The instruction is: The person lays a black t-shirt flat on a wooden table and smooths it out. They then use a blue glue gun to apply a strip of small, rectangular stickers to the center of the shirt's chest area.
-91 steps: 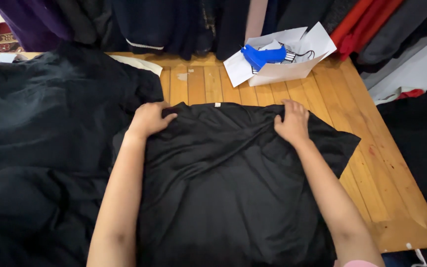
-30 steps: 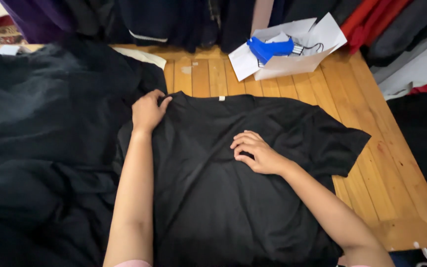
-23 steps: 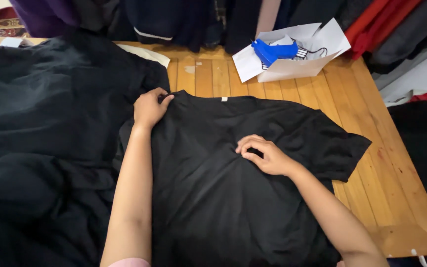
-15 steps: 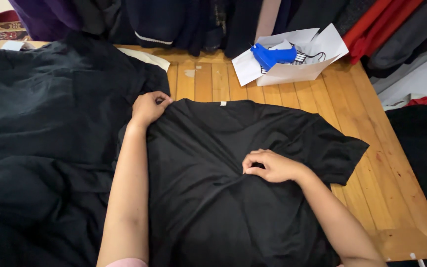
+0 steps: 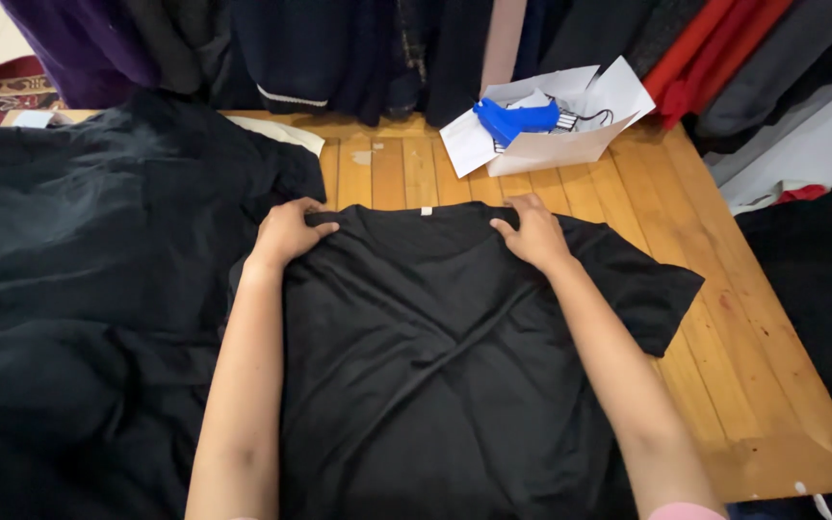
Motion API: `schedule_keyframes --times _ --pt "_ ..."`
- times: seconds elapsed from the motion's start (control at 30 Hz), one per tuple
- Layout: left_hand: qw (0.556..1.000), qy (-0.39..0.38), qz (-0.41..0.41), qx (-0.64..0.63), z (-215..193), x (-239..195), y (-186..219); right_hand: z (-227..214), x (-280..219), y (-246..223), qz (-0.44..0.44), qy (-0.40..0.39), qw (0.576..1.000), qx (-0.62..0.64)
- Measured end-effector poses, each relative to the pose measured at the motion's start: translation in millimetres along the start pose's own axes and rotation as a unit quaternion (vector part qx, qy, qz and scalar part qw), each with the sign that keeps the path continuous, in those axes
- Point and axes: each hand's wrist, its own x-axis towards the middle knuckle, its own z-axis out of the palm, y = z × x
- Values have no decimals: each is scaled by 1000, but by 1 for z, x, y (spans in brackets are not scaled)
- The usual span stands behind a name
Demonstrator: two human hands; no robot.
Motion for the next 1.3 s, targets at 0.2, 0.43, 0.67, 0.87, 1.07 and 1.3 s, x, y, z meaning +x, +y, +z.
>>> schedule_keyframes --times 0.2,0.43,0.67,0.87,1.07,1.3 --pt "998 36 49 12 14 14 -22 19 31 12 4 84 996 -21" --pt "929 214 273 128 59 4 57 28 25 9 -42 111 992 -43" --pt "926 68 353 117 128 -14 142 43 12 19 -85 94 992 2" --pt "934 -53 331 127 105 -55 152 11 -21 -16 -87 -23 995 -30" --pt "932 -65 319 160 87 -52 130 -8 -34 -11 -126 -98 986 -43" --pt "944 -78 282 151 70 -47 105 -31 -48 -10 -118 -182 976 -34"
